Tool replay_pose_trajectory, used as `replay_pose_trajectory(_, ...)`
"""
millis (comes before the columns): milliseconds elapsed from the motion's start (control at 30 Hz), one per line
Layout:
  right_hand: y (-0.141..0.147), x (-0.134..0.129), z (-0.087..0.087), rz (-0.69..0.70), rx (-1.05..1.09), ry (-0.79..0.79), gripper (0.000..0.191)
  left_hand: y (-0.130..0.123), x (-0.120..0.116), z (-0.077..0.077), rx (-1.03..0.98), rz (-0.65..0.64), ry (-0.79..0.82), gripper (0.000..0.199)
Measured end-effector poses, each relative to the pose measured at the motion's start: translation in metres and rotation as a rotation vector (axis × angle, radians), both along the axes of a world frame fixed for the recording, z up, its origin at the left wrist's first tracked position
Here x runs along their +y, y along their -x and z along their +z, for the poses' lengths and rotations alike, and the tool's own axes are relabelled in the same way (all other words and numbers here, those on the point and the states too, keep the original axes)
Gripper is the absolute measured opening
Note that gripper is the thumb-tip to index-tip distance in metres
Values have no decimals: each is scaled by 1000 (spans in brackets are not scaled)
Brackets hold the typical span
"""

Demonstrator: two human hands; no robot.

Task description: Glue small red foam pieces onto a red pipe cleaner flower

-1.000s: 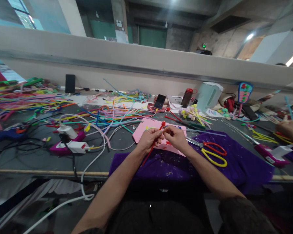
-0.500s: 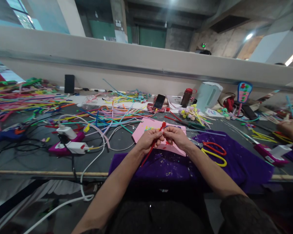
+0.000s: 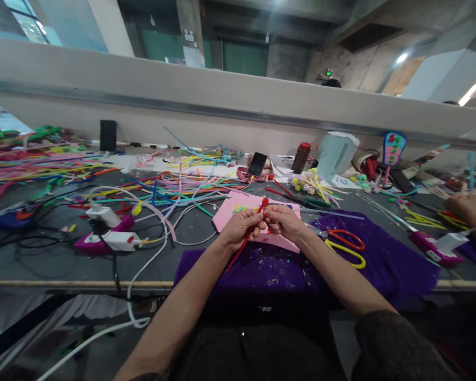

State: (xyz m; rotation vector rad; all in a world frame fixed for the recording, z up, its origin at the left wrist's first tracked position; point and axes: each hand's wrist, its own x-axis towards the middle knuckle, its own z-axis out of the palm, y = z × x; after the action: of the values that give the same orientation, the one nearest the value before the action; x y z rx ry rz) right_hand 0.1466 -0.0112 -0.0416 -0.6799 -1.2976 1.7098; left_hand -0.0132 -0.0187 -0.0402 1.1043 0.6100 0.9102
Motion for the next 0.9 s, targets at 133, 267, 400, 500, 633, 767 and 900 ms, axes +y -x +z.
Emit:
replay_pose_trajectory(133,2,-1,3,-50,-56,-30,26,-1,1,-3,35,41,-36,25)
replay_pose_trajectory(267,-15,6,13,-266,-201,-205,27,0,4,-4,45,102,-14,25)
replay_pose_trajectory(400,-62,20,19,-665,-341,-396,25,3,7,-3,20,132,-10,24)
replay_pose_trajectory(500,-95,26,13,-742,-863,-491,27,5,8,-3,21,130,4,23)
replay_pose_trajectory(633,-106,26,4,-637,-1319,-514,27,7,8,-2,25,137,10,22)
replay_pose_trajectory(767,-89,26,-2,-450,-1615,-448,40,7,7,0,32,150,17,22)
replay_pose_trajectory(900,-73,32,-7,-513,-1612,-368,44,7,6,1,38,145,-3,23)
